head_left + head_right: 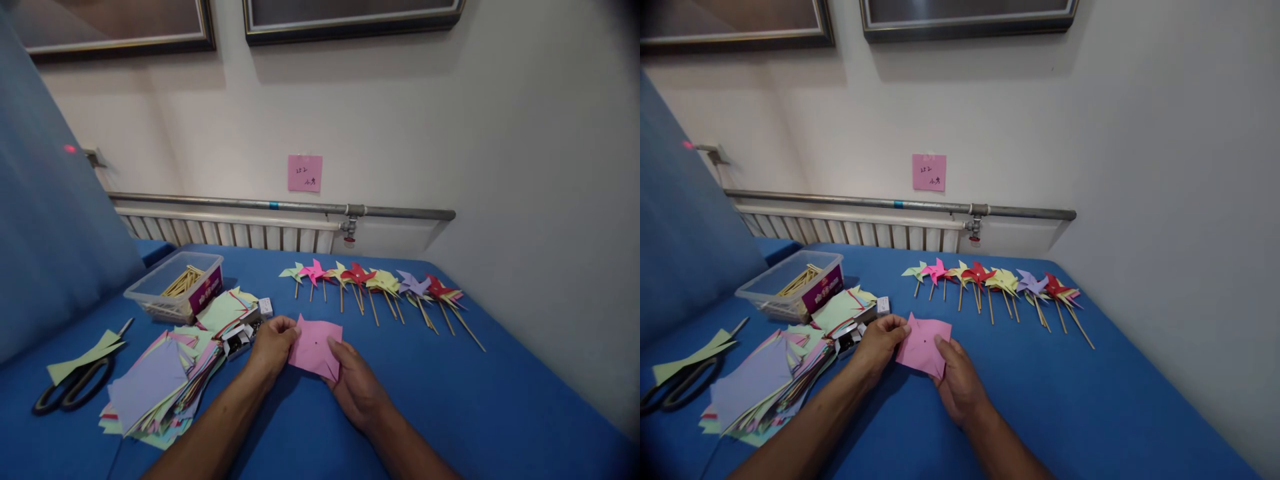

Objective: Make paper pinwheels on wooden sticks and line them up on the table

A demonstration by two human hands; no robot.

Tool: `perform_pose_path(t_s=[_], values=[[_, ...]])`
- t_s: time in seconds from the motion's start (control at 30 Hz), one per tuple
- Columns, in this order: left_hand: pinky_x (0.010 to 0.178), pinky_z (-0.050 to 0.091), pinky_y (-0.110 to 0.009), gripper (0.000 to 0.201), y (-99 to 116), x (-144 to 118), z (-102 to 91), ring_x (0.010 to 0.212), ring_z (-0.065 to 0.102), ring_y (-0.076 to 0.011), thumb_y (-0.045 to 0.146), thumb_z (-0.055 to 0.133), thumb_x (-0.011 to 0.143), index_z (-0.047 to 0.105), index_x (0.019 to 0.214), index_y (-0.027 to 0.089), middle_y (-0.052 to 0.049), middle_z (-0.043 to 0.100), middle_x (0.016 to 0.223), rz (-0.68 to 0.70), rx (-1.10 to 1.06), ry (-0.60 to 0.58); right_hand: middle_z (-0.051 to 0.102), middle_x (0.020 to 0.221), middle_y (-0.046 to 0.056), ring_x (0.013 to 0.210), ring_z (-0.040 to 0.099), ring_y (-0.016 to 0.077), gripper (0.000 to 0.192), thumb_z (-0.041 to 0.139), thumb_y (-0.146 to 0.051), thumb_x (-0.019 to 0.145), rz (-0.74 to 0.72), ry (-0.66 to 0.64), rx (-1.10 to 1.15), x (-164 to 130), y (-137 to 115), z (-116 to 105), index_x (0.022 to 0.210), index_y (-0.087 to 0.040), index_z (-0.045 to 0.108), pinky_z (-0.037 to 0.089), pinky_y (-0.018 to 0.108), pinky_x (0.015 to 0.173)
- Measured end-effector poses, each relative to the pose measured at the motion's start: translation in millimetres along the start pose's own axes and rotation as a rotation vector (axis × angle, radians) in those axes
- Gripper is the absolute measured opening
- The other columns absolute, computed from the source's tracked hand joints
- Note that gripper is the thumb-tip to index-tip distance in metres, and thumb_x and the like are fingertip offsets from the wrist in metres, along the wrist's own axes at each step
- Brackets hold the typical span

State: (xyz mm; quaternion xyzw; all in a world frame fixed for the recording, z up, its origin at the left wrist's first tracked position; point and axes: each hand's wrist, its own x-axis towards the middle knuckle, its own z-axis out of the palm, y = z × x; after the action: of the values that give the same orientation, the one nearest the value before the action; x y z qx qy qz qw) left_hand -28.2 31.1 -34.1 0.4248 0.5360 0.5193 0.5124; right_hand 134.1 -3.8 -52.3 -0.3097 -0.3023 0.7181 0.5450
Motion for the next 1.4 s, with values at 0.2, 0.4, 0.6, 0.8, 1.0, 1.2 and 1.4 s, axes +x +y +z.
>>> perform_pose_path(t_s=[0.2,0.4,0.6,0.8,1.0,1.2,1.4], values=[[0.054,0.026,-0.025,0.030,1.5,-0.3,0.0,0.050,0.042,-0.0097,0.040,0.085,0.056,0.066,0.063,0.018,0.004,0.055,0.052,-0.026,0.012,0.010,0.082,0.124,0.014,0.131,0.068,0.0344,0.051,0.073,-0.064,0.094,0.117,-0.119,0.069,0.7,-8.1,3.7,0.116,-0.019,0.080,0.054,0.050,0.108],[0.054,0.025,-0.025,0.041,1.3,-0.6,-0.7,0.050,0.041,-0.0095,0.052,0.087,0.055,0.065,0.064,0.018,0.005,0.053,0.052,-0.052,-0.003,0.024,0.081,0.126,0.014,0.136,0.065,0.0356,0.052,0.074,-0.066,0.092,0.107,-0.166,0.074,1.4,-8.0,5.1,0.117,-0.020,0.080,0.050,0.052,0.113],[0.054,0.026,-0.026,0.055,2.6,-3.0,-0.3,0.051,0.040,-0.0094,0.066,0.087,0.055,0.058,0.062,0.020,0.005,0.052,0.054,-0.128,-0.094,-0.019,0.080,0.128,0.016,0.139,0.062,0.0372,0.058,0.074,-0.070,0.090,0.105,-0.182,0.055,1.5,-7.4,4.3,0.116,-0.019,0.081,0.048,0.052,0.114],[0.055,0.028,-0.026,0.057,0.8,-2.4,-2.1,0.053,0.041,-0.0101,0.069,0.088,0.057,0.059,0.063,0.020,0.004,0.052,0.056,-0.128,-0.100,-0.048,0.081,0.126,0.015,0.137,0.064,0.0378,0.057,0.076,-0.071,0.088,0.097,-0.164,0.036,4.8,-5.0,-0.6,0.113,-0.020,0.081,0.049,0.053,0.112],[0.057,0.029,-0.025,0.049,-7.3,2.7,-3.2,0.053,0.041,-0.0095,0.056,0.093,0.052,0.066,0.066,0.017,0.004,0.055,0.056,-0.064,-0.024,-0.041,0.083,0.117,0.015,0.126,0.071,0.0369,0.051,0.075,-0.066,0.091,0.098,-0.125,0.019,6.4,-3.0,-4.5,0.109,-0.019,0.081,0.055,0.053,0.106],[0.053,0.028,-0.025,0.050,-6.6,2.1,-2.1,0.051,0.041,-0.0089,0.055,0.093,0.049,0.065,0.065,0.018,0.005,0.055,0.054,-0.095,-0.072,-0.016,0.085,0.101,0.010,0.113,0.077,0.0320,0.027,0.091,-0.035,0.079,0.032,-0.025,0.052,8.7,2.8,-10.2,0.097,-0.019,0.078,0.059,0.045,0.098],[0.051,0.029,-0.024,0.050,-3.9,-0.6,-1.8,0.049,0.042,-0.0089,0.054,0.095,0.050,0.064,0.065,0.018,0.005,0.057,0.053,-0.121,-0.118,-0.049,0.084,0.106,0.011,0.110,0.077,0.0328,0.028,0.088,-0.035,0.083,0.012,-0.012,0.021,8.0,1.6,-9.4,0.103,-0.019,0.078,0.062,0.045,0.093]])
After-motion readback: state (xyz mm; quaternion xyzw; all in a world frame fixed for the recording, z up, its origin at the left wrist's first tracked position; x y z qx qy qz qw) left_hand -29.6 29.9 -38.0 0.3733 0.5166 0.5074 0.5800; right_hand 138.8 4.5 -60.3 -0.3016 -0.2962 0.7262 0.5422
